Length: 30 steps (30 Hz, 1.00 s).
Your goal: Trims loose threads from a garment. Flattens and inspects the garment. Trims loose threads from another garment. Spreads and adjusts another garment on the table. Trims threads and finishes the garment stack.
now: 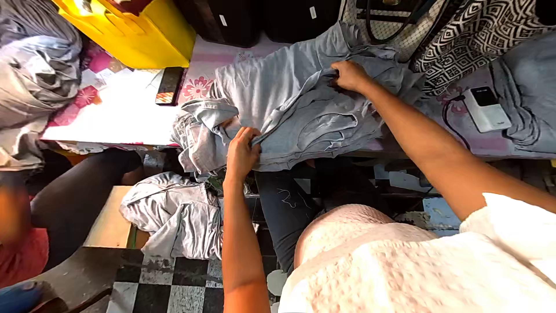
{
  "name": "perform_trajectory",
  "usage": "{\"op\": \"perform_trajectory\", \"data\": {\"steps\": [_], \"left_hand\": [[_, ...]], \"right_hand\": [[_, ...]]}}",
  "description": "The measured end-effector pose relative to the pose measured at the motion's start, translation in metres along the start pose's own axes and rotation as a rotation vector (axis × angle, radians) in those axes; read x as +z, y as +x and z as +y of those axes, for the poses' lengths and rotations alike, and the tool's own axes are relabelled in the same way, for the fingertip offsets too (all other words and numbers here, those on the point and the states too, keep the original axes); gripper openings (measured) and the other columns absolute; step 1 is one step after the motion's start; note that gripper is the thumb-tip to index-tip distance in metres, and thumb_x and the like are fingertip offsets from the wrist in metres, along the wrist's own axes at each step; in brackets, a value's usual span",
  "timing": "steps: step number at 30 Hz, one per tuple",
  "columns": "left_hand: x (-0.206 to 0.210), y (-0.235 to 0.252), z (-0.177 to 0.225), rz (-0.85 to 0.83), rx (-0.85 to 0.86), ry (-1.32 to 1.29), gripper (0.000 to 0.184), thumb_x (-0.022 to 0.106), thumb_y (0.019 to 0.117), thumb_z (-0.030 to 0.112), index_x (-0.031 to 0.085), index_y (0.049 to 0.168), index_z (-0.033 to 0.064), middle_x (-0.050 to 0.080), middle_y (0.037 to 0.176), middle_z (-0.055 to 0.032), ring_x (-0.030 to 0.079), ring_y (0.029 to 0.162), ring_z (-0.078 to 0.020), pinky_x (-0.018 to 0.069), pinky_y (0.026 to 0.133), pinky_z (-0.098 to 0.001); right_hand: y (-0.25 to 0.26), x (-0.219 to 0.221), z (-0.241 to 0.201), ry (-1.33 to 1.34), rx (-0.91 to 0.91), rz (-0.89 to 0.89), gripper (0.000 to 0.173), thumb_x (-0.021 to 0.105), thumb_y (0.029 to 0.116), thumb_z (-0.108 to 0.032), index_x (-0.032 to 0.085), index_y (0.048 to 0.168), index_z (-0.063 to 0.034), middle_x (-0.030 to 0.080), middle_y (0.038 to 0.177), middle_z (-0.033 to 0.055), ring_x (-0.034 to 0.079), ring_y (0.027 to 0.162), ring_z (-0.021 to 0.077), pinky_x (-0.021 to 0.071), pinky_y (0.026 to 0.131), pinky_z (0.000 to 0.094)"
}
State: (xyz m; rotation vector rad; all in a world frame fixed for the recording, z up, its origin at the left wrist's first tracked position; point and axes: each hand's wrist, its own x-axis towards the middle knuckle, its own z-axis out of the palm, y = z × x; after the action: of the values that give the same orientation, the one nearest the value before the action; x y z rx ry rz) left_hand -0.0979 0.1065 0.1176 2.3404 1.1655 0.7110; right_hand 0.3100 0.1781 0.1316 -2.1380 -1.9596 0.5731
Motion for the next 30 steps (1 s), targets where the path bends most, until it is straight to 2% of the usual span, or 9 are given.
{"op": "perform_trajectory", "data": {"steps": [5, 8, 11, 15, 18, 21, 23, 26, 30], "left_hand": [[-0.061, -0.029, 0.032, -0.421, -0.297, 0.036, 0.028, 0.07, 0.0941, 0.009, 0.069, 0.12, -0.002, 0.072, 0.1, -0.02, 0.071, 0.091, -0.0338, 0.0561, 0.087, -0.0572], [-0.082, 0.014, 0.082, -0.361, -0.198, -0.008, 0.03, 0.068, 0.0979, 0.016, 0.068, 0.122, -0.0021, 0.073, 0.105, -0.0185, 0.072, 0.095, -0.0309, 0.0565, 0.088, -0.0544], [-0.059, 0.11, 0.095, -0.112, -0.078, -0.189, 0.035, 0.056, 0.1048, 0.016, 0.061, 0.134, -0.0019, 0.067, 0.131, -0.0185, 0.066, 0.119, -0.0272, 0.051, 0.104, -0.0483], [-0.002, 0.215, 0.016, 0.141, -0.282, -0.156, 0.064, 0.047, 0.1086, 0.035, 0.031, 0.158, -0.0022, 0.026, 0.164, -0.0282, 0.025, 0.154, -0.042, 0.0224, 0.124, -0.0578], [0.024, 0.192, -0.093, 0.256, -0.668, 0.236, 0.089, 0.056, 0.0981, 0.059, 0.036, 0.154, -0.0066, 0.027, 0.16, -0.0357, 0.023, 0.151, -0.0521, 0.0217, 0.121, -0.0655], [0.008, 0.18, -0.133, 0.206, -0.883, 0.154, 0.112, 0.069, 0.0838, 0.07, 0.03, 0.158, -0.0052, 0.015, 0.165, -0.0351, 0.009, 0.155, -0.0497, 0.0071, 0.124, -0.0642], [0.001, 0.183, -0.141, 0.167, -0.869, 0.093, 0.107, 0.075, 0.0789, 0.069, 0.042, 0.153, -0.0004, 0.029, 0.162, -0.0296, 0.021, 0.154, -0.0447, 0.013, 0.122, -0.067], [-0.002, 0.187, -0.14, 0.248, -0.74, -0.046, 0.081, 0.087, 0.0784, 0.044, 0.057, 0.139, -0.0013, 0.061, 0.132, -0.0299, 0.056, 0.128, -0.0446, 0.0412, 0.108, -0.0639], [-0.009, 0.161, -0.097, 0.306, -0.528, -0.234, 0.057, 0.089, 0.0759, 0.022, 0.063, 0.122, 0.0003, 0.069, 0.107, -0.0227, 0.067, 0.102, -0.0363, 0.0532, 0.089, -0.0593]], "right_hand": [[-0.14, -0.086, 0.002, -0.183, -0.336, -0.266, 0.015, 0.075, 0.0927, -0.017, 0.077, 0.083, -0.0067, 0.07, 0.076, 0.0148, 0.069, 0.079, 0.0379, 0.0514, 0.075, 0.0673], [-0.17, -0.127, -0.025, -0.134, -0.34, -0.122, 0.018, 0.065, 0.1009, -0.016, 0.081, 0.109, -0.0115, 0.076, 0.09, 0.0147, 0.072, 0.087, 0.0374, 0.0518, 0.083, 0.0676], [-0.111, -0.12, -0.062, 0.021, -0.383, 0.215, 0.027, 0.057, 0.105, -0.022, 0.077, 0.108, -0.003, 0.074, 0.096, 0.0197, 0.071, 0.091, 0.0385, 0.0521, 0.086, 0.0648], [0.019, -0.069, -0.067, 0.127, -0.127, 0.52, 0.04, 0.064, 0.1007, -0.039, 0.072, 0.102, 0.0, 0.072, 0.097, 0.0219, 0.07, 0.095, 0.042, 0.0513, 0.082, 0.0652], [0.069, -0.022, -0.004, 0.143, 0.17, 0.669, 0.049, 0.07, 0.0963, -0.041, 0.068, 0.126, -0.0022, 0.07, 0.119, 0.0223, 0.07, 0.106, 0.0422, 0.0533, 0.087, 0.0659], [0.079, 0.004, 0.033, 0.293, 0.384, 0.751, 0.077, 0.075, 0.088, -0.056, 0.055, 0.138, -0.0016, 0.063, 0.131, 0.0258, 0.069, 0.103, 0.0453, 0.0543, 0.081, 0.0655], [0.078, 0.016, 0.038, 0.328, 0.421, 0.736, 0.088, 0.074, 0.0858, -0.063, 0.047, 0.146, -0.0034, 0.057, 0.137, 0.0284, 0.066, 0.105, 0.0486, 0.0531, 0.081, 0.0674], [0.085, 0.018, 0.042, 0.279, 0.449, 0.654, 0.094, 0.073, 0.0819, -0.069, 0.051, 0.141, 0.0005, 0.052, 0.142, 0.0304, 0.063, 0.112, 0.0501, 0.051, 0.086, 0.0696], [0.065, 0.018, 0.042, 0.407, 0.318, 0.535, 0.073, 0.074, 0.0915, -0.051, 0.055, 0.137, 0.0032, 0.065, 0.119, 0.0336, 0.063, 0.11, 0.0535, 0.0461, 0.093, 0.0732]]}}
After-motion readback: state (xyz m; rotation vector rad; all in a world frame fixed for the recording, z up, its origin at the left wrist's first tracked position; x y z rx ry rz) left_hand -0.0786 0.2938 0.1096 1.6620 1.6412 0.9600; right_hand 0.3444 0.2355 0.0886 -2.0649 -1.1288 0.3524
